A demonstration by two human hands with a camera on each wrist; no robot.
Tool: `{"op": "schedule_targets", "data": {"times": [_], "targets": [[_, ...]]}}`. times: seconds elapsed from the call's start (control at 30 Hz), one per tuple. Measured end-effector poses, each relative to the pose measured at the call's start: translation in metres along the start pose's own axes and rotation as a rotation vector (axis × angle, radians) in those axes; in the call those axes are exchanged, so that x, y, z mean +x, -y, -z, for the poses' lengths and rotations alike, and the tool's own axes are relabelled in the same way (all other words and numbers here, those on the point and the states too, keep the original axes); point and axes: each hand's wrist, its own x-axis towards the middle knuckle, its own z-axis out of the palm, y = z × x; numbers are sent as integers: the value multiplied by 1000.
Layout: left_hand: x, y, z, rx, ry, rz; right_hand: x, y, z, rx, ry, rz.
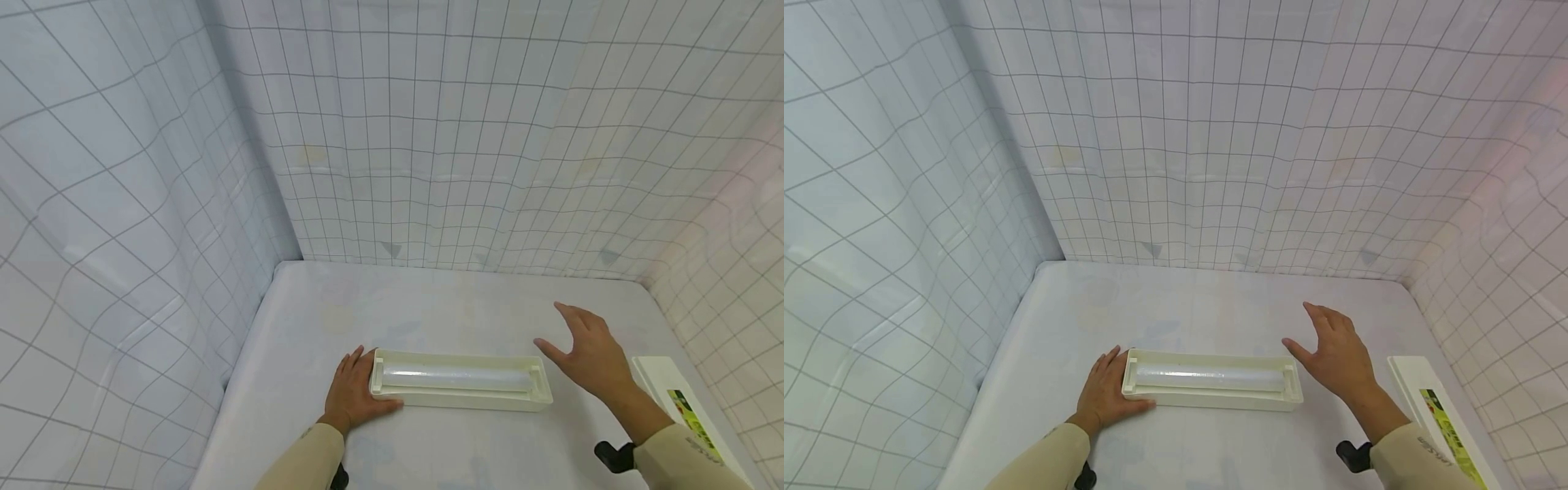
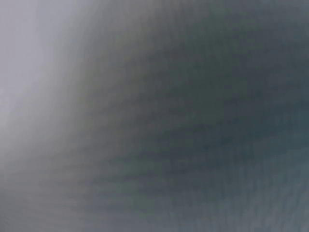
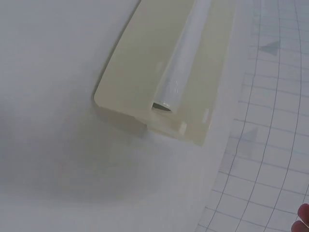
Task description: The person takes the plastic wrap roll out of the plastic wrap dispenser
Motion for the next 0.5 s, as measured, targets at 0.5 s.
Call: {"op": "schedule_targets", "data": {"times": [0.5], "targets": [[0, -1, 3, -10, 31, 19, -14, 27, -28, 203, 231, 180]]}}
